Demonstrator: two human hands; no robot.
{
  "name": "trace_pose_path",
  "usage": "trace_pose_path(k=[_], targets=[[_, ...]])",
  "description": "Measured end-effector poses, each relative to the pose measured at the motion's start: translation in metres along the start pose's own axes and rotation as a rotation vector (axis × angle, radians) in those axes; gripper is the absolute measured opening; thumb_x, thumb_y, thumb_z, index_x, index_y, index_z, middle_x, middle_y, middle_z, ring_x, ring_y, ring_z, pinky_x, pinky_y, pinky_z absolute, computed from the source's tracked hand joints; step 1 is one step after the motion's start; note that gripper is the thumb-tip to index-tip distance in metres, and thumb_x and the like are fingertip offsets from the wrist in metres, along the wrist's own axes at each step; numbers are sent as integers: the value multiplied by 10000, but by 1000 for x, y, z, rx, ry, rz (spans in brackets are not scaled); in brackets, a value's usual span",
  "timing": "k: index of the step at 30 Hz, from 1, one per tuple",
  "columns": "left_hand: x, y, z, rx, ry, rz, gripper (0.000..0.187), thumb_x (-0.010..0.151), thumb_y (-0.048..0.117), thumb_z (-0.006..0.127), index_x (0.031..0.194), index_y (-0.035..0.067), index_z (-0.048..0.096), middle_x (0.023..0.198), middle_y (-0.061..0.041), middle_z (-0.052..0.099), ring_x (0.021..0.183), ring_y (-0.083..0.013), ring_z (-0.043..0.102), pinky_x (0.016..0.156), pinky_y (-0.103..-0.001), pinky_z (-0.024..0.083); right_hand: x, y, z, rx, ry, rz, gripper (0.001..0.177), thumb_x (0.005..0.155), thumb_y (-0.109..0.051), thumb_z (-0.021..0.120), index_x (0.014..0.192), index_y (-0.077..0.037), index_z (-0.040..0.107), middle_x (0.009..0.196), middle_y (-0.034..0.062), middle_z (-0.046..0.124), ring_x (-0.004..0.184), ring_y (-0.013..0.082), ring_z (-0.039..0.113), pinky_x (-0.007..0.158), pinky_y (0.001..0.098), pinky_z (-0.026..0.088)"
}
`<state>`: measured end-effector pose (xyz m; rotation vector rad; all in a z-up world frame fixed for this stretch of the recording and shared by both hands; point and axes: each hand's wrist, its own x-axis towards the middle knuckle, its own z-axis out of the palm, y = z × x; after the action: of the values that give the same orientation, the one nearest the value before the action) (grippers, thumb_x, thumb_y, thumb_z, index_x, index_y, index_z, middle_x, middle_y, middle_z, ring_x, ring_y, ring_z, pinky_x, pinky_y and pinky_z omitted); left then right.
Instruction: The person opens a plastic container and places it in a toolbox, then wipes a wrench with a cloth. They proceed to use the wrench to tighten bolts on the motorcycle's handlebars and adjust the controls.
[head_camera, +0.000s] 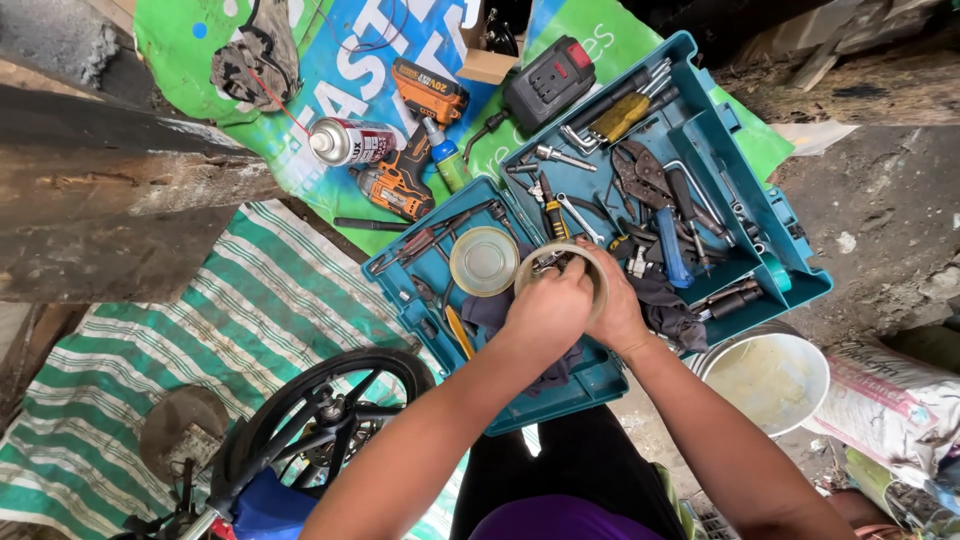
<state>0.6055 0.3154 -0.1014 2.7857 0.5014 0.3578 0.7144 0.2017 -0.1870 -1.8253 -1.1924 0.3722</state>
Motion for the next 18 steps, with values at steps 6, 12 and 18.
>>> trace_pose_path(k=[6,12,18], targets=[[-4,-31,87,192,-186,198,177,887,157,632,880,62,781,985,-229,699,585,-381,695,446,-584,555,6,-18,-12,32,-83,52,1011,784,-305,977,1584,47,469,1591,215,582,1507,443,538,1288,579,476],[-13,-45,93,228,-138,277,130,845,132,618,824,104,743,777,-131,652,576,-321,701,428,-469,533,3,-22,-5,-13,-51,7,1003,773,-285,998,1592,22,508,1579,202,616,1491,430,569,1247,566,495],[-4,-40,36,125,-202,223,86,877,119,673,879,79,750,808,-126,672,665,-352,747,544,-456,605,8,-28,-7,-36,-10,-52,939,761,-229,965,1567,18,550,1545,193,664,1463,417,608,1179,522,554]])
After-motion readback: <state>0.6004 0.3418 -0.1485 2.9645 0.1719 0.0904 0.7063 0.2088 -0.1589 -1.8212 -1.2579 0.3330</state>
